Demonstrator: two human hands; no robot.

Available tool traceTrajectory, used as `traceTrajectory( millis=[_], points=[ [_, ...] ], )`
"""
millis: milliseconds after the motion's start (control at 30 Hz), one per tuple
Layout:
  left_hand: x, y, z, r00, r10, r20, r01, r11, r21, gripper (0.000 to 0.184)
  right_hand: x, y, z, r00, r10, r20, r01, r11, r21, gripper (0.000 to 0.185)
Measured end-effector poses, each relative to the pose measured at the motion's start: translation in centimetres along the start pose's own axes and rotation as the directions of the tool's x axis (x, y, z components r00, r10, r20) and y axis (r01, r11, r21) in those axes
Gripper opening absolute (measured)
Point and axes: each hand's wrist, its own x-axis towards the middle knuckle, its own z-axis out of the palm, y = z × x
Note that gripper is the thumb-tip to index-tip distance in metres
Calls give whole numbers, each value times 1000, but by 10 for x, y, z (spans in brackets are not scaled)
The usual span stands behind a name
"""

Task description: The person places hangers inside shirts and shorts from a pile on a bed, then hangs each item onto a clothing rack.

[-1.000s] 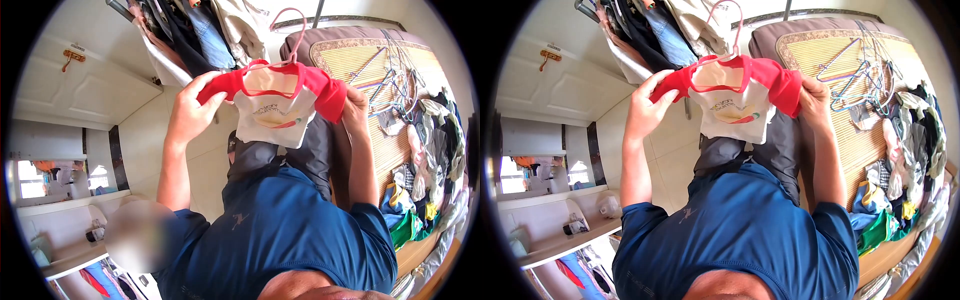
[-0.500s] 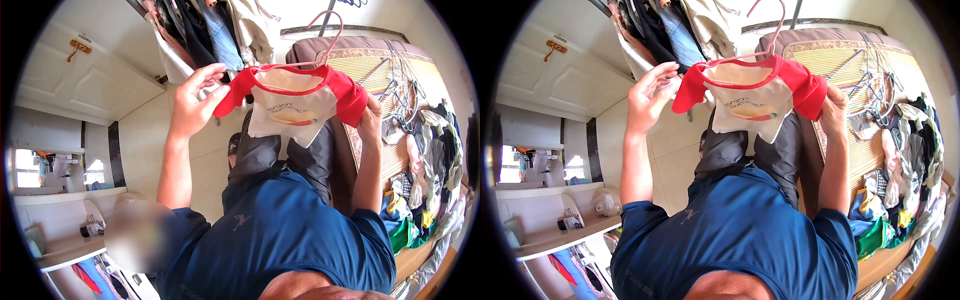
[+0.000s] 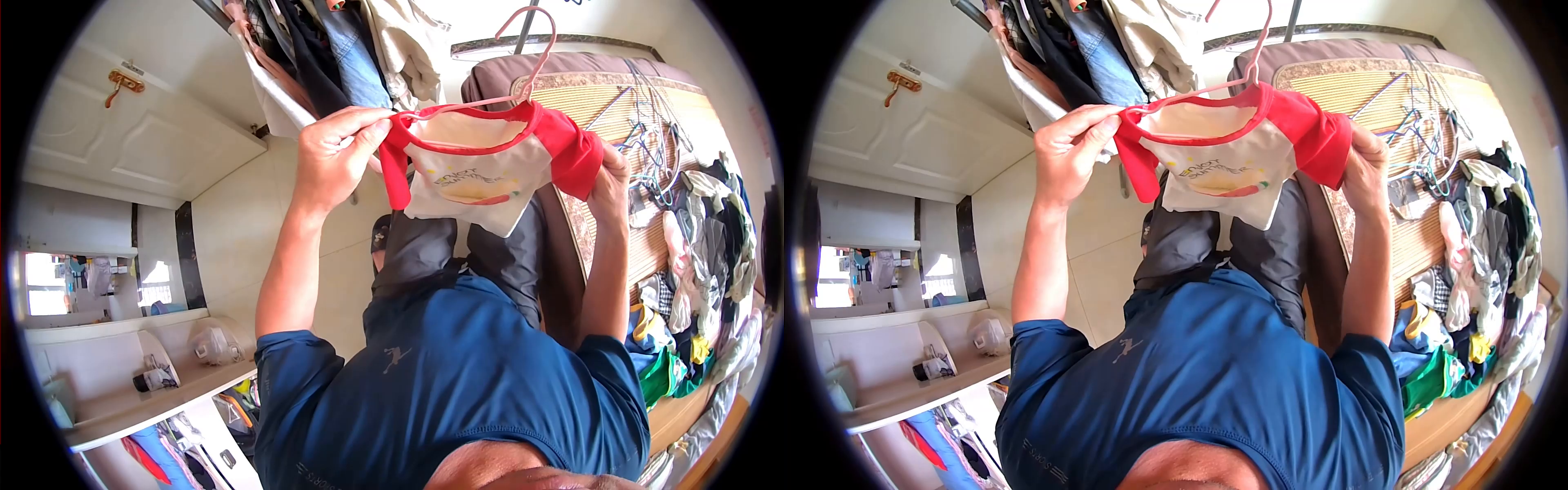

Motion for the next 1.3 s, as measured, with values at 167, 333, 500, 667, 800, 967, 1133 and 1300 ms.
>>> traceTrajectory(
  millis=[167,333,500,667,800,967,1133,1300],
  points=[
    [-1,-4,-8,998,65,16,-66,994,88,14,2,-3,9,1000,-1,26,1,1000,0,21],
    [2,-5,-6,989,145,21,-147,981,123,12,0,0,8,1000,3,6,-3,999,41,22],
    [1,-1,-4,991,135,-8,-132,981,142,11,-2,-1,4,999,34,12,-34,999,25,24],
    [4,10,4,981,155,-120,-149,987,55,10,-3,-1,4,1000,1,21,0,997,-73,24],
    [9,9,15,969,217,-119,-210,976,62,10,-3,-3,10,1000,-15,23,18,994,-112,24],
    [5,10,22,996,-53,66,51,998,27,12,-1,-5,16,1000,-29,10,30,993,-116,21],
    [5,23,40,995,68,68,-73,995,68,11,0,-9,21,1000,-22,3,22,994,-106,19],
    [9,27,37,985,146,91,-165,951,260,10,1,-13,22,998,69,2,-69,992,103,28]
  ],
)
